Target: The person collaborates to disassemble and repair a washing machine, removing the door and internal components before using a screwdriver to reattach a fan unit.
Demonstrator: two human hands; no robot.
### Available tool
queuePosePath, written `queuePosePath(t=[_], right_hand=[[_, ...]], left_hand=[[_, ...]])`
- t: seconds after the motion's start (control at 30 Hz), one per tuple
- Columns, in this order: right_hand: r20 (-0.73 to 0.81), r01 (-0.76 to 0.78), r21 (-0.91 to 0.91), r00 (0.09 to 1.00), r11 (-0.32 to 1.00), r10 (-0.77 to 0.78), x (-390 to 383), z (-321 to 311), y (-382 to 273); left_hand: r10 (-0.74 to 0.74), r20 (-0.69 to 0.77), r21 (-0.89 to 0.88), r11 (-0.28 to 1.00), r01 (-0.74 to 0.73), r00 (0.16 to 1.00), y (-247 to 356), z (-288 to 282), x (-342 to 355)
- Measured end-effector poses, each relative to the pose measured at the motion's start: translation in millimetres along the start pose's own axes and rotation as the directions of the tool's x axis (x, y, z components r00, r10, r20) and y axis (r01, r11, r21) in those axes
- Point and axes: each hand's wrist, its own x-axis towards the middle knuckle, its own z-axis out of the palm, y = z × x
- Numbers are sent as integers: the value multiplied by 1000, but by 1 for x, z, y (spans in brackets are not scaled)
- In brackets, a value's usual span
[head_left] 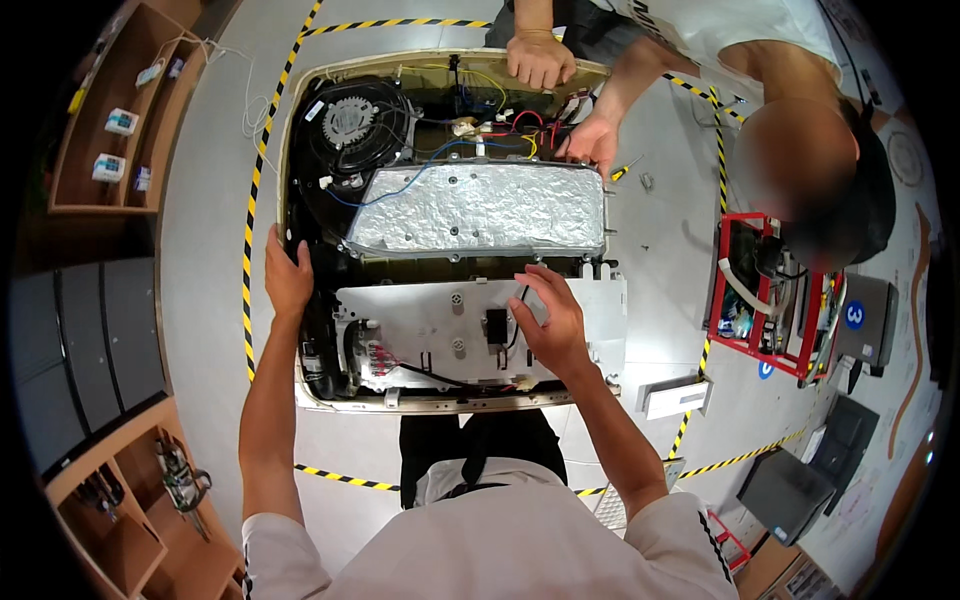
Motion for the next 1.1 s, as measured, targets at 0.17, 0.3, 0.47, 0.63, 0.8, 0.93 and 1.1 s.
queuePosePath(t=[0.17, 0.3, 0.47, 0.63, 0.8, 0.93, 1.1], right_hand=[[-57, -70, -103, 996, 992, 64, -9, 25, -13], [-145, -108, -256, 987, 961, 72, -23, 55, -23], [-332, -339, -333, 915, 880, 227, -39, 96, -49], [-337, -481, -364, 867, 798, 368, -53, 138, -82], [-351, -511, -426, 854, 747, 384, -71, 172, -74], [-451, -537, -358, 816, 764, 362, -56, 192, -87], [-571, -470, 216, 650, 856, 501, -15, 220, -130]], left_hand=[[54, -38, -25, 998, -55, 998, -8, -1, 0], [0, 60, -121, 993, 7, 998, -1, -3, 0], [96, 117, -270, 961, -62, 988, -18, -5, -5], [216, 247, -314, 940, -133, 945, -33, -6, 3], [254, 386, -325, 937, -127, 887, -36, -7, 7], [309, 456, -332, 929, -162, 835, -49, -10, 11], [503, 530, -400, 858, -322, 683, -69, -22, 33]])
